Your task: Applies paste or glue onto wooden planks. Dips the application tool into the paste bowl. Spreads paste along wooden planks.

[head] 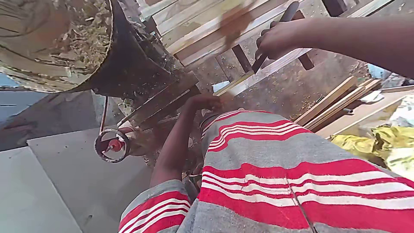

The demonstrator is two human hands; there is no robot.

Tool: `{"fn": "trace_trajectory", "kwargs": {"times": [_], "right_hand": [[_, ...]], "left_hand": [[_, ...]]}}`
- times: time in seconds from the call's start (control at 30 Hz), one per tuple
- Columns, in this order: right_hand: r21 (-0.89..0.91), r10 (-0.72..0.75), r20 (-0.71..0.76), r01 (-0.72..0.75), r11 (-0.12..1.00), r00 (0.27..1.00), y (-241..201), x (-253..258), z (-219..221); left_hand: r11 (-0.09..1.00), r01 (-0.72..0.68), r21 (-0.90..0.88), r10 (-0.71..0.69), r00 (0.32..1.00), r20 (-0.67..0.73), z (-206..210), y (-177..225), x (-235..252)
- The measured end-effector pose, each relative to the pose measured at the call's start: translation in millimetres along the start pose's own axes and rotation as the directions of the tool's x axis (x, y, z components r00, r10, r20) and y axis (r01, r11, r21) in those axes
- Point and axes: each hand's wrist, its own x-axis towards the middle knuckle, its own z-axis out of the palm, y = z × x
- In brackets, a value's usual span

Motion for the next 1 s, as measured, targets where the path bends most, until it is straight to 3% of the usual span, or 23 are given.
{"fn": "trace_trajectory", "kwargs": {"times": [0.2,0.37,0.47,0.53,0.57,0.63,0.67,0.73,0.8,0.87,0.93,1.0], "right_hand": [[0.005,0.002,0.022,-0.002,1.0,1.0,12,-1,0],[-0.052,0.094,0.156,-0.087,0.995,0.983,36,-7,-3],[-0.077,0.253,0.306,-0.241,0.968,0.918,54,-10,-12],[-0.029,0.41,0.427,-0.441,0.897,0.806,78,-14,-11],[0.024,0.467,0.475,-0.542,0.84,0.746,92,-22,-10],[0.382,0.462,0.512,-0.674,0.632,0.724,107,-55,1],[0.585,0.393,0.517,-0.649,0.487,0.76,104,-76,13],[0.873,0.256,0.416,-0.462,0.155,0.873,76,-111,48],[0.934,0.27,0.354,-0.324,-0.152,0.895,15,-129,74],[0.916,0.417,0.305,-0.143,-0.375,0.856,-57,-127,97],[0.828,0.54,0.272,0.092,-0.552,0.796,-127,-109,117],[0.725,0.654,0.276,0.294,-0.623,0.704,-184,-88,124]], "left_hand": [[1.0,0.016,0.021,-0.016,0.999,0.038,-4,0,1],[0.999,0.032,-0.008,-0.031,0.996,0.089,-10,-2,5],[0.996,0.031,-0.081,-0.019,0.989,0.149,-15,-5,5],[0.989,0.038,-0.141,-0.011,0.982,0.191,-17,2,1],[0.983,0.039,-0.18,-0.002,0.98,0.197,-17,6,-1],[0.961,0.064,-0.268,0.005,0.968,0.25,-24,3,2],[0.95,0.084,-0.301,0.01,0.954,0.299,-30,0,3],[0.942,0.127,-0.31,0.013,0.91,0.414,-43,-7,13],[0.94,0.149,-0.307,-0.004,0.904,0.427,-48,-8,20],[0.966,0.119,-0.232,-0.032,0.937,0.349,-45,7,15],[0.997,0.072,-0.006,-0.07,0.985,0.16,-38,25,6],[0.962,0.01,0.271,-0.004,1.0,-0.025,-24,38,5]]}}
